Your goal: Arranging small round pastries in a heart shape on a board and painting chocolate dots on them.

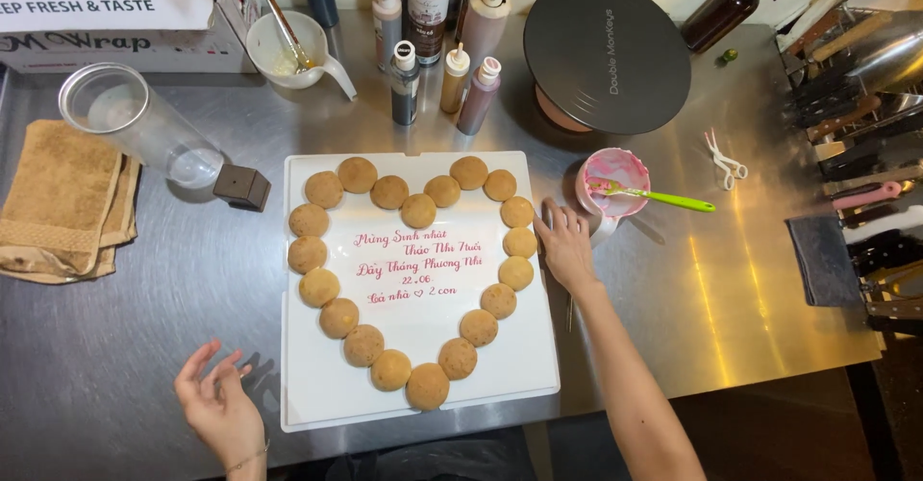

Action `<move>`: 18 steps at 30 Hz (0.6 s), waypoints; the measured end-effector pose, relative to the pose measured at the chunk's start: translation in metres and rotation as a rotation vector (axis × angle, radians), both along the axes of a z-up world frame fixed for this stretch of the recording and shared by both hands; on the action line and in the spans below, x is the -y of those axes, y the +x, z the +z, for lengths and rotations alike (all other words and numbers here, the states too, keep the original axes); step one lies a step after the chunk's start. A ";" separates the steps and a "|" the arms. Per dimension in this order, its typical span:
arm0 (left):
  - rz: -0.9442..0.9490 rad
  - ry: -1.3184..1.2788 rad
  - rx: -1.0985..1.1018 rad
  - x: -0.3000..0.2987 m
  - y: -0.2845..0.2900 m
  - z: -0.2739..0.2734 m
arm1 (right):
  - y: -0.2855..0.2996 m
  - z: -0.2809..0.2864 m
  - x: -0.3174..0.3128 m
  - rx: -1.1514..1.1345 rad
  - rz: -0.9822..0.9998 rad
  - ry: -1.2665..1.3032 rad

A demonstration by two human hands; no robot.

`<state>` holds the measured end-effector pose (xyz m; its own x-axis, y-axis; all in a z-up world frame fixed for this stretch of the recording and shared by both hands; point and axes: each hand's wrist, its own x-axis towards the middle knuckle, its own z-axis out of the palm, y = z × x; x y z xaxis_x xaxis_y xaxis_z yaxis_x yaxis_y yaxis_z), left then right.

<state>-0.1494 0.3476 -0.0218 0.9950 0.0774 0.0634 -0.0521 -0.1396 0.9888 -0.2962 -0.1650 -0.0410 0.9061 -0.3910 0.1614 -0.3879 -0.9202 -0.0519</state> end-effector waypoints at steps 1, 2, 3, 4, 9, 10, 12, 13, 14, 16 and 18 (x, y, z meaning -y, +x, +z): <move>-0.002 -0.001 0.009 -0.001 -0.003 -0.001 | -0.002 0.007 0.000 -0.029 0.051 -0.062; -0.005 -0.004 0.017 -0.001 -0.006 -0.001 | -0.003 0.014 0.000 -0.058 0.100 -0.125; -0.003 -0.003 0.014 0.000 -0.010 0.000 | -0.007 0.016 0.002 -0.062 0.102 -0.125; -0.010 -0.004 0.003 0.000 -0.013 0.002 | -0.011 0.017 0.004 -0.089 0.121 -0.129; -0.059 0.051 -0.039 0.001 -0.024 0.008 | -0.039 0.012 -0.037 0.044 -0.021 0.165; -0.077 0.027 -0.052 0.007 -0.025 0.014 | -0.042 0.015 -0.057 0.184 -0.229 0.434; -0.101 0.004 -0.070 0.022 -0.031 0.032 | -0.049 0.013 -0.099 0.321 -0.445 0.704; -0.171 0.097 -0.021 0.031 -0.035 0.044 | -0.053 0.010 -0.122 0.424 -0.565 0.828; -0.242 0.188 0.032 0.042 -0.038 0.055 | -0.055 0.007 -0.143 0.533 -0.686 0.951; -0.496 0.218 0.066 0.085 -0.050 0.076 | -0.056 0.000 -0.162 0.617 -0.661 0.883; -0.749 0.249 0.094 0.124 -0.063 0.081 | -0.062 0.000 -0.182 0.693 -0.636 0.818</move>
<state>-0.2124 0.2240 0.0594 0.7664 -0.6377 0.0775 -0.3016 -0.2508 0.9199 -0.3579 0.0172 -0.0413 0.3406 -0.9397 0.0316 -0.4146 -0.1802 -0.8920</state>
